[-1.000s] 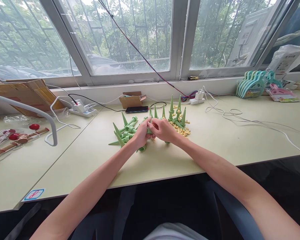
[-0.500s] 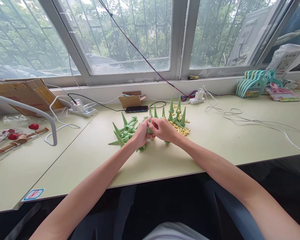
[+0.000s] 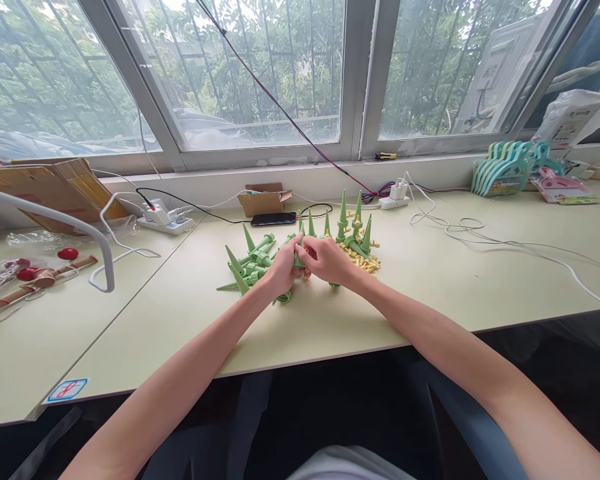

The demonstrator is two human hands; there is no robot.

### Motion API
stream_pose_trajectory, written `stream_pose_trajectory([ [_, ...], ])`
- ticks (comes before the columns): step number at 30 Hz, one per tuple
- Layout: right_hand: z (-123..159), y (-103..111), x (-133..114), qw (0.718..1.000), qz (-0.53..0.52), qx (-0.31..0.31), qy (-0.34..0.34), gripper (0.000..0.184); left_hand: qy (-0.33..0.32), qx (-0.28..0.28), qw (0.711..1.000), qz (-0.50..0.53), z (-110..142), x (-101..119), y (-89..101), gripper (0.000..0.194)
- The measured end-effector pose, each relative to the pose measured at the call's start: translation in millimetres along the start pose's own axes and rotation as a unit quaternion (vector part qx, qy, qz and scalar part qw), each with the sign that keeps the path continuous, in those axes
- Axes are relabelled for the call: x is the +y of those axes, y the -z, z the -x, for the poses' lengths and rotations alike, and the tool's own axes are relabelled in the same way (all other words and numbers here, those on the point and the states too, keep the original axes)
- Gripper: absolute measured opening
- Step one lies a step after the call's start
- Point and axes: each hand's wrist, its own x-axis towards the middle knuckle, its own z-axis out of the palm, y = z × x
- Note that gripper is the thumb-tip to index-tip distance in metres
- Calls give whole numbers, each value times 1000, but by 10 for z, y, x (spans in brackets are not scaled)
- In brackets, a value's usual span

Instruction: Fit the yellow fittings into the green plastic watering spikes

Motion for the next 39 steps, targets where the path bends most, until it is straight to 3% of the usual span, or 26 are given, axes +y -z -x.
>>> stream_pose_trajectory([
  [39, -5, 8, -15, 1000, -3, 0, -2, 31, -2, -1, 1000, -9, -7, -3, -2, 28],
])
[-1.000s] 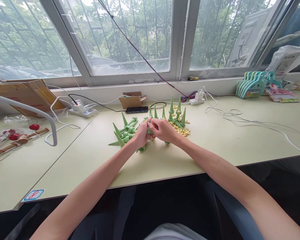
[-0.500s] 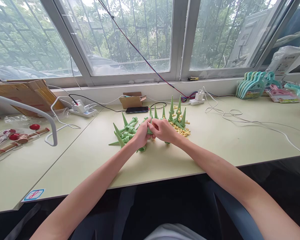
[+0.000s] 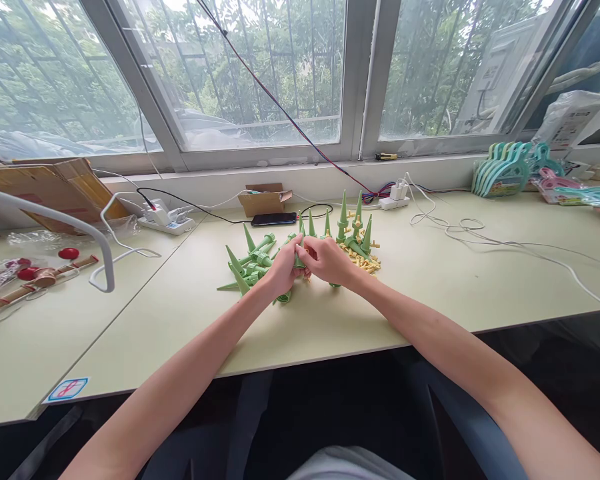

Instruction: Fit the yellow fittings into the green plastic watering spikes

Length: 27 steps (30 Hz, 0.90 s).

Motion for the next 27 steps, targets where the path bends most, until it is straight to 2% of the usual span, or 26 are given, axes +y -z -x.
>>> stream_pose_trajectory([
  [27, 6, 10, 0, 1000, 6, -10, -1, 29, 2, 18, 1000, -4, 1, -8, 1, 26],
])
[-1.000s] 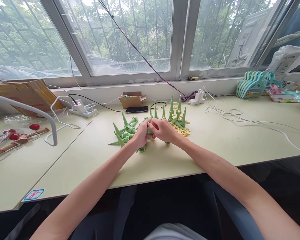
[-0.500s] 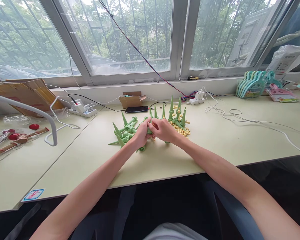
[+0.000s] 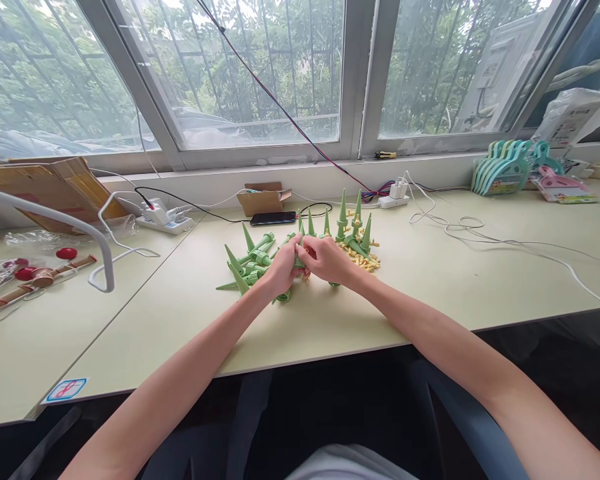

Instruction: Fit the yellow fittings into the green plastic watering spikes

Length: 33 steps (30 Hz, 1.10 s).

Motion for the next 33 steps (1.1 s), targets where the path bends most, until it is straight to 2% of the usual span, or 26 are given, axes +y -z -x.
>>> stream_pose_trajectory([
  [33, 0, 6, 1, 1000, 2, -1, -1, 29, -1, -6, 1000, 4, -4, 2, 8, 27],
])
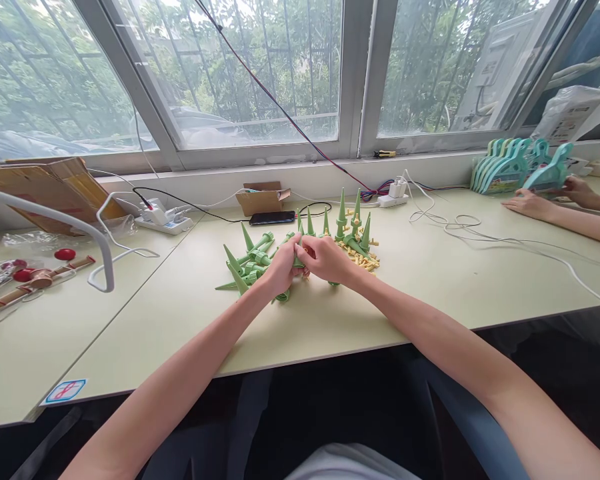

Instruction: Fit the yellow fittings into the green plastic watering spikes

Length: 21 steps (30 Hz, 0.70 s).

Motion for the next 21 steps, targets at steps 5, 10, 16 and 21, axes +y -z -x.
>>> stream_pose_trajectory([
  [5, 5, 8, -11, 1000, -2, -1, -1, 29, 0, -1, 1000, -1, 4, 0, -4, 26],
  [10, 3, 11, -16, 1000, -2, -2, -3, 29, 1, 0, 1000, 5, -1, -10, 6, 27],
  [16, 1, 4, -11, 1000, 1, -5, -4, 29, 0, 1, 1000, -11, -4, -8, 7, 27],
  [21, 0, 1, -4, 1000, -2, -2, 3, 29, -3, 1, 1000, -16, 5, 1, -2, 26],
])
